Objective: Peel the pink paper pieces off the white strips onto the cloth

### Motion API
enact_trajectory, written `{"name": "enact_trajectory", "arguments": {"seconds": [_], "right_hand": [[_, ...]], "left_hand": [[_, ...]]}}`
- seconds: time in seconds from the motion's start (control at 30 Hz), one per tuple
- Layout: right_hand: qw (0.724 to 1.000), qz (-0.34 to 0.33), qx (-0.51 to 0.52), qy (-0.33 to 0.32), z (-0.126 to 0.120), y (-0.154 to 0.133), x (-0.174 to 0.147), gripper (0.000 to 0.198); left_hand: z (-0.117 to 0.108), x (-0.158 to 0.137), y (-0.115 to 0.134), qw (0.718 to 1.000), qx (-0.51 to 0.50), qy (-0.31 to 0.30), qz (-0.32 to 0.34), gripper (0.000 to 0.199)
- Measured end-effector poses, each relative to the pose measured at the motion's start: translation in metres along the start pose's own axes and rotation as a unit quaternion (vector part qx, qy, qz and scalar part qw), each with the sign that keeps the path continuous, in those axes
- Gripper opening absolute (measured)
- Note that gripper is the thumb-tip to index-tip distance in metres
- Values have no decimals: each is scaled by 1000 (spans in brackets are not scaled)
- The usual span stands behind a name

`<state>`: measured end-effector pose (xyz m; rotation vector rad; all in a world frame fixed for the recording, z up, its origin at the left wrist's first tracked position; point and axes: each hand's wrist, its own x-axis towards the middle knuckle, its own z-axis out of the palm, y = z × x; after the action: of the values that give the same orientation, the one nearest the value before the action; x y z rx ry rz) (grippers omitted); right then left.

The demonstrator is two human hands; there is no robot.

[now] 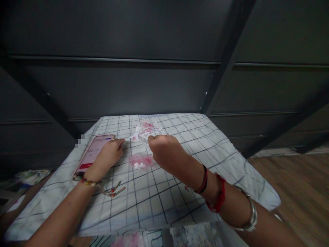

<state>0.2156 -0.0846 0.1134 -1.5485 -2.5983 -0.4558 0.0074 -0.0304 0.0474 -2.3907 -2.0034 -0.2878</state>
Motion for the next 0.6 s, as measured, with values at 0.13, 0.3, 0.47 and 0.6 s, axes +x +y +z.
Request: {"name": "enact_trajectory", "arguments": {"seconds": [0.13,0.3,0.47,0.6], "right_hand": [[999,-14,26,-25,-7,-7,3,25],[998,-28,-5,47,-7,-3,6,22],[996,-43,-7,79,5,-6,16,25],[990,-98,62,75,20,-3,25,25]], "left_hand": [[-1,0,-1,1000,-1,-2,-9,38],[-1,1,-2,1000,-3,-8,-8,34],[-2,1,-4,1000,-6,-6,-13,32],[-1,1,-7,1000,-11,-1,-13,36]]}}
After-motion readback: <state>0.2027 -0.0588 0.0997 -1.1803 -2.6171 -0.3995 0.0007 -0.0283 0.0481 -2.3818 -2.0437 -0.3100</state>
